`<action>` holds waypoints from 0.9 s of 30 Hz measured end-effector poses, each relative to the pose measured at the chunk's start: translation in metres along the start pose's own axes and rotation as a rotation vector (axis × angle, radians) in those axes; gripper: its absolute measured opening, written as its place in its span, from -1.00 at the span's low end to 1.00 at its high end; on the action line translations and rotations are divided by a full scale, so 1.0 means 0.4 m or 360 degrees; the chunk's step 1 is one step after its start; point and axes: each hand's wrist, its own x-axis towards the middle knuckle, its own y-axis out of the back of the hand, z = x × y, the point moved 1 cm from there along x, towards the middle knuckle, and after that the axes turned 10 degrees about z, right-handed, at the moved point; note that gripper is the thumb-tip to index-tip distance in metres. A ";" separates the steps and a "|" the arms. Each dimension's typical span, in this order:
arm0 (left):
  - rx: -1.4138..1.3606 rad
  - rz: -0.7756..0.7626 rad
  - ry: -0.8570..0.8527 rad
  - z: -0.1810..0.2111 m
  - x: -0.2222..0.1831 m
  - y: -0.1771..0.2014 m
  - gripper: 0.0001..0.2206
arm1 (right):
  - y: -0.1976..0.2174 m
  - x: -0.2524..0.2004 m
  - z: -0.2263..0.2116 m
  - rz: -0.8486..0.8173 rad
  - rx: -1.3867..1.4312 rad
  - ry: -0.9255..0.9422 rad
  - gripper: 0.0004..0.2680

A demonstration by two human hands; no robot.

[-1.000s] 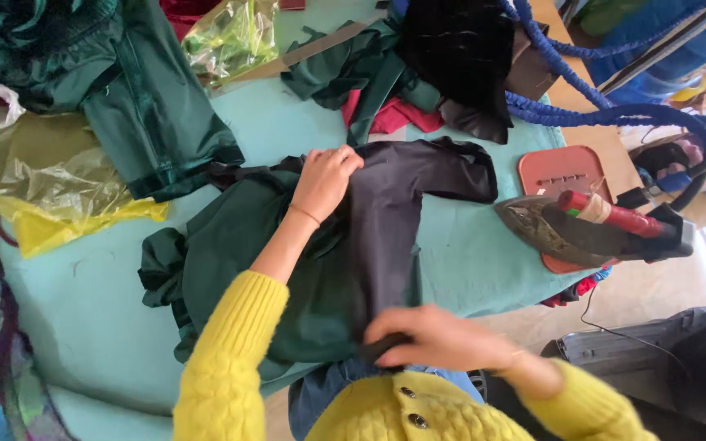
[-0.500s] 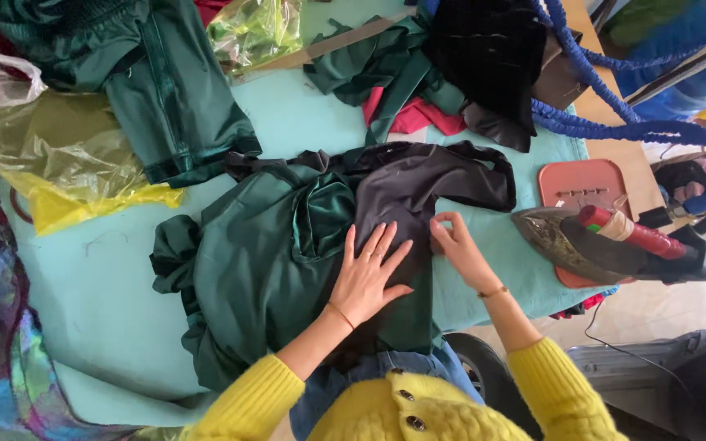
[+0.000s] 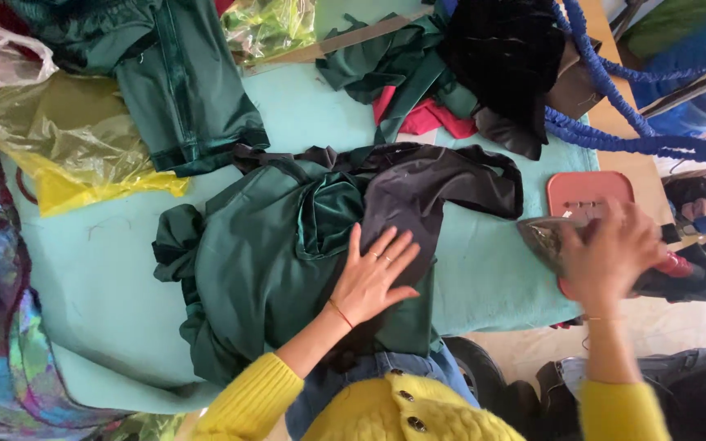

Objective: Ironing and pressing seams of various fabric pieces on a work table

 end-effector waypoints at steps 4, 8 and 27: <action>0.0248 -0.0011 0.0130 -0.047 0.001 0.002 -0.28 | 0.022 0.097 0.128 -0.0995 0.0396 -0.0097 -0.48; 0.0255 0.0007 0.0176 -0.066 -0.017 0.038 -0.34 | 0.047 0.145 0.163 -0.1532 0.0420 -0.0284 -0.58; -0.0107 0.0310 0.0468 -0.154 -0.087 -0.028 -0.66 | 0.023 0.188 -0.296 -0.0425 0.1300 0.1075 -0.66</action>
